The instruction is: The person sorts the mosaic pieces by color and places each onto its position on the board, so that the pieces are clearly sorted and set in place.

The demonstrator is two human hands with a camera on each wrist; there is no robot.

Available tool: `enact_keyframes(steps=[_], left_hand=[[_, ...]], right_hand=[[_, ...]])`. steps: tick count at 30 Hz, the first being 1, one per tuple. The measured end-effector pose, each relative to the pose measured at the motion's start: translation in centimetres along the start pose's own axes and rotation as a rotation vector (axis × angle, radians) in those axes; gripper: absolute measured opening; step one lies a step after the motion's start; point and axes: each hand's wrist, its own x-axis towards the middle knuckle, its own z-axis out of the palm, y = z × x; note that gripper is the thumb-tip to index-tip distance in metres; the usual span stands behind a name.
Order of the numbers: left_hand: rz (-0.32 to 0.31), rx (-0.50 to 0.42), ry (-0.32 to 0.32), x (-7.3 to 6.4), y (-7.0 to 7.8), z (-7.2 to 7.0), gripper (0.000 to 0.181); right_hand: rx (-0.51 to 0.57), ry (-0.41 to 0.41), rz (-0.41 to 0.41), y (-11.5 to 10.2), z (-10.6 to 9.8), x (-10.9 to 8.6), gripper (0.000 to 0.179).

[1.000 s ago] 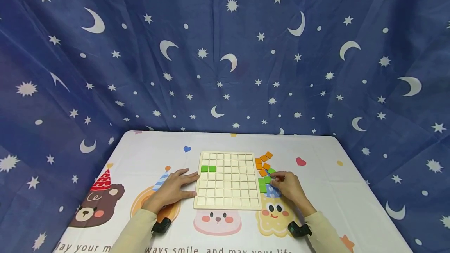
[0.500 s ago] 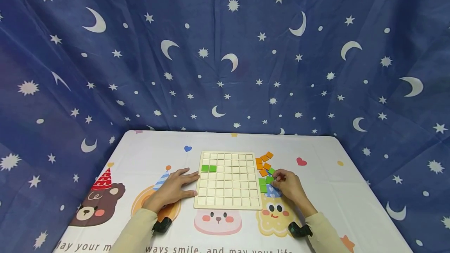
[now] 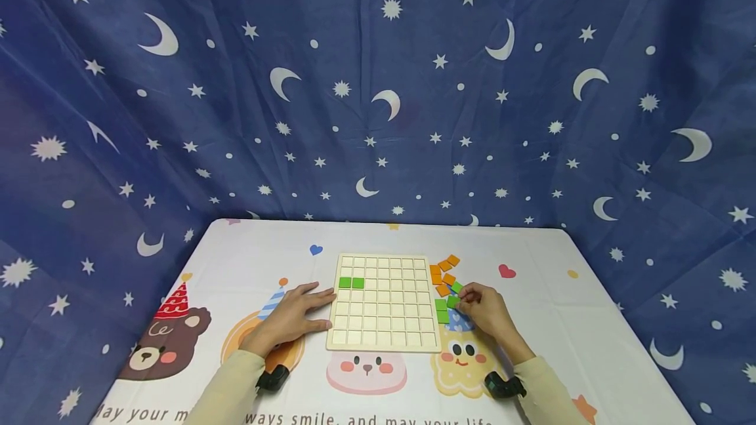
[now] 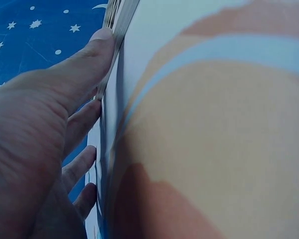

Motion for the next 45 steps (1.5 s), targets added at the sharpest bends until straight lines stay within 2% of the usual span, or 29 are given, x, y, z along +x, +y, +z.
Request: enact_keyframes(steps=[13,24,45], left_hand=[[-0.007,-0.001,0.001,-0.1,-0.1,0.1,0.067],[-0.002,0.001,0.009,-0.1,-0.1,0.0,0.066],[0.004,0.007,0.021,-0.2,0.1,0.0,0.067]], right_hand=[[0.038,0.018,-0.006,-1.3,-0.2,0.1,0.013],[0.086,0.03,-0.08,-3.3,0.6,0.9,0.014],[0.235,-0.091,-0.099,-7.4,3.4,1.7,0.014]])
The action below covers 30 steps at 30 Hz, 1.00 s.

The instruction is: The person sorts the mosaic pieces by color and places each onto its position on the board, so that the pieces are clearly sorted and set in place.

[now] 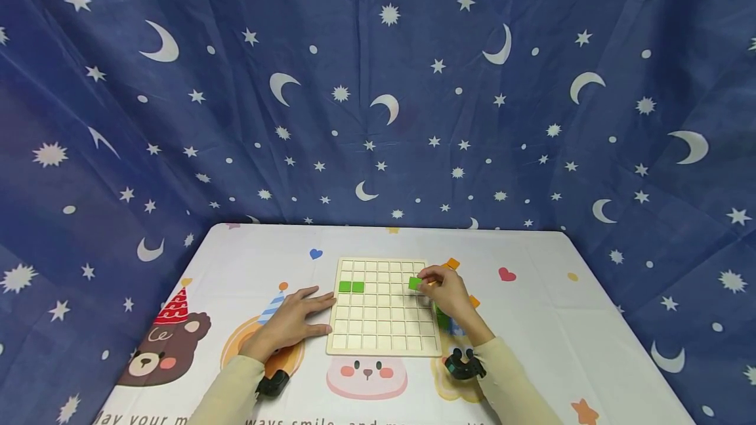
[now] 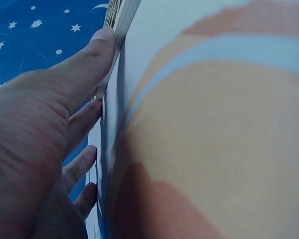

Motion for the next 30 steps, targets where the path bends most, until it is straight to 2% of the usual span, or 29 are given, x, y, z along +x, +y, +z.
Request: enact_keyframes(steps=[6,19,30], left_hand=[[-0.003,-0.003,-0.002,0.0,0.0,0.0,0.066],[0.008,0.013,0.0,0.1,-0.2,0.1,0.067],[0.009,0.004,-0.009,0.0,0.0,0.1,0.067]], right_hand=[[0.066,-0.03,0.012,-0.3,1.4,0.4,0.013],[0.113,-0.039,-0.006,-1.2,4.1,1.1,0.013],[0.09,-0.071,-0.012,-1.4,6.2,1.9,0.011]])
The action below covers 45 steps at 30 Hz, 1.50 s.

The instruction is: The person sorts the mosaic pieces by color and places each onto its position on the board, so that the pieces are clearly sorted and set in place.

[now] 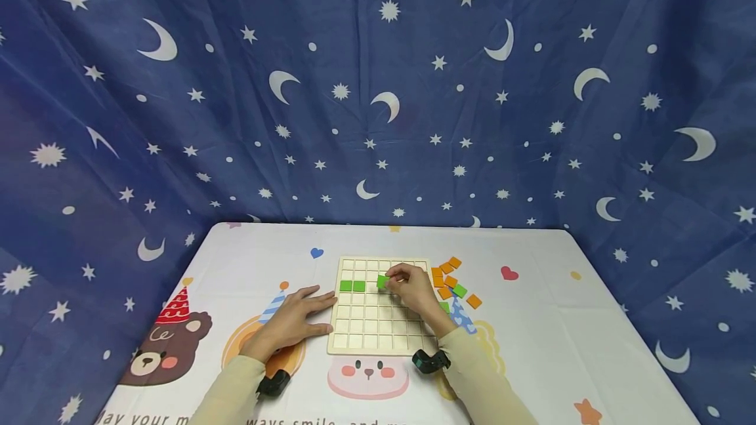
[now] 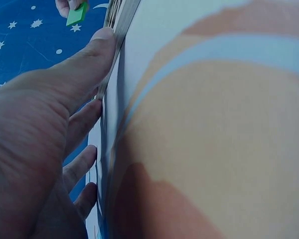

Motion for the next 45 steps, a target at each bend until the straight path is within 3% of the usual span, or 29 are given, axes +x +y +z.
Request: enact_keyframes(steps=[17,24,45], left_hand=[[-0.006,-0.002,0.012,-0.1,0.2,-0.1,0.066],[-0.035,-0.011,-0.001,0.0,0.3,-0.3,0.066],[-0.017,-0.008,0.01,0.0,-0.1,0.0,0.065]], right_hand=[[-0.106,0.003,-0.039,0.3,2.0,1.4,0.005],[-0.154,0.013,-0.055,0.1,2.1,1.4,0.005],[-0.252,0.0,-0.043,0.2,2.7,1.5,0.006]])
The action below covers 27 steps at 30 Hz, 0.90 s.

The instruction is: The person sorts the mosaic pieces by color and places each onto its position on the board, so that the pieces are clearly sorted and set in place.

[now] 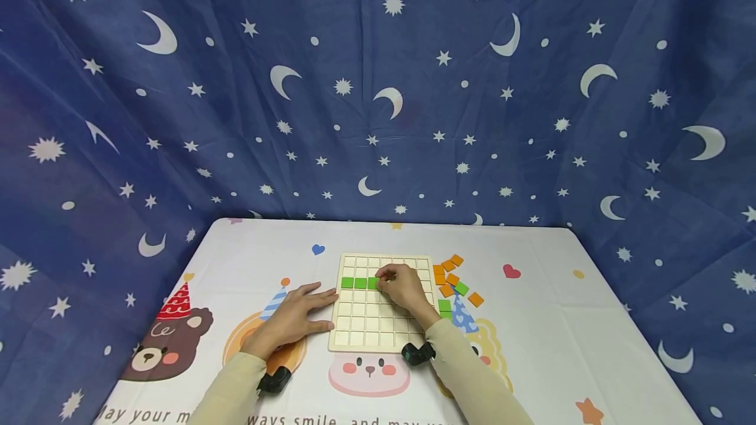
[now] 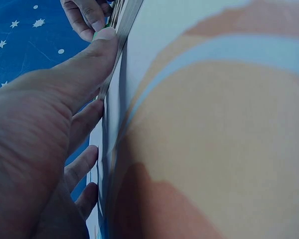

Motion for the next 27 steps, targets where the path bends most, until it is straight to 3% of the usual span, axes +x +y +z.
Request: enact_keyframes(steps=[8,27], left_hand=[[0.002,0.014,0.002,0.2,0.1,-0.1,0.066],[0.001,0.006,-0.019,0.0,0.1,-0.1,0.065]], right_hand=[[-0.025,0.008,-0.005,-0.1,-0.1,0.1,0.008],[0.17,-0.064,0.025,-0.3,-1.4,-0.8,0.015]])
